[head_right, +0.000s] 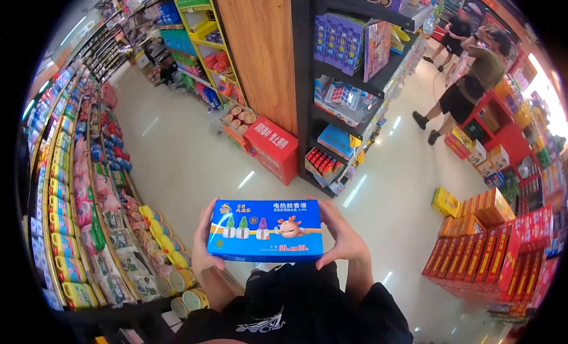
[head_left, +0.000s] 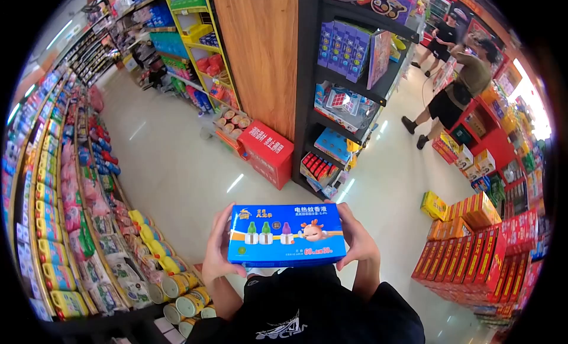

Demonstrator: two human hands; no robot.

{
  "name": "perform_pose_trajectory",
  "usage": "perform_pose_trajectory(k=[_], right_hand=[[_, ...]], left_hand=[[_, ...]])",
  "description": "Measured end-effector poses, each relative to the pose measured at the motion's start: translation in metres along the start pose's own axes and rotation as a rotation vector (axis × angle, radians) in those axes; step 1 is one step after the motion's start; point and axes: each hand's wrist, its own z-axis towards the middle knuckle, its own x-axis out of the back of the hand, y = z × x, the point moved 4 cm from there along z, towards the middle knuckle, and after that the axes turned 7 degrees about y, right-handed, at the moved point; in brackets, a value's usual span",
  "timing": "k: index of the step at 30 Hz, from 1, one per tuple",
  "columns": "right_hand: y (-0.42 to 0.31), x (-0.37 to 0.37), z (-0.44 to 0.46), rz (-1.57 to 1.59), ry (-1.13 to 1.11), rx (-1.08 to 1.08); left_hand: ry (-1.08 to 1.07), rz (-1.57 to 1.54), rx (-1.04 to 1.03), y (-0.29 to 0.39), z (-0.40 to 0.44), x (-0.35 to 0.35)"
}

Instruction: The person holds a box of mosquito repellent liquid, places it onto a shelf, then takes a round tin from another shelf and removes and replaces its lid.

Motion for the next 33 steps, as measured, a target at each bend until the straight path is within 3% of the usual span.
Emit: perform_pose_trajectory(k=[5,10,13,15,21,25,33], right_hand=[[-0.028,-0.050,0.006,0.162,0.276,0.079],[-0.033,-0.102,0.015,0.225,0.406,0.259],[-0.029,-0.135,0.015,0.305,0.467,0.257],[-0.019,-0.151,0.008,0.291,0.468,0.269],[0.010,-0.186,0.007,0.263,0.480,0.256],[0.008,-0.195,0.009,0.292,0.463,0.281],[-0.003,-0.225,0.026,0.233,0.536,0.242]], left_hand=[[-0.060,-0.027,-0.039,0.036,0.015,0.033],[-0.022,-0.158,-0.069,0.055,0.011,0.068],[0.029,-0.257,-0.094,0.059,-0.004,0.084],[0.033,-0.273,-0.165,0.051,-0.016,0.103],[0.115,-0.206,-0.120,0.042,-0.050,0.136],[-0.053,-0.251,-0.230,0.041,-0.056,0.154],[0.148,-0.285,-0.289,0.049,-0.076,0.173]])
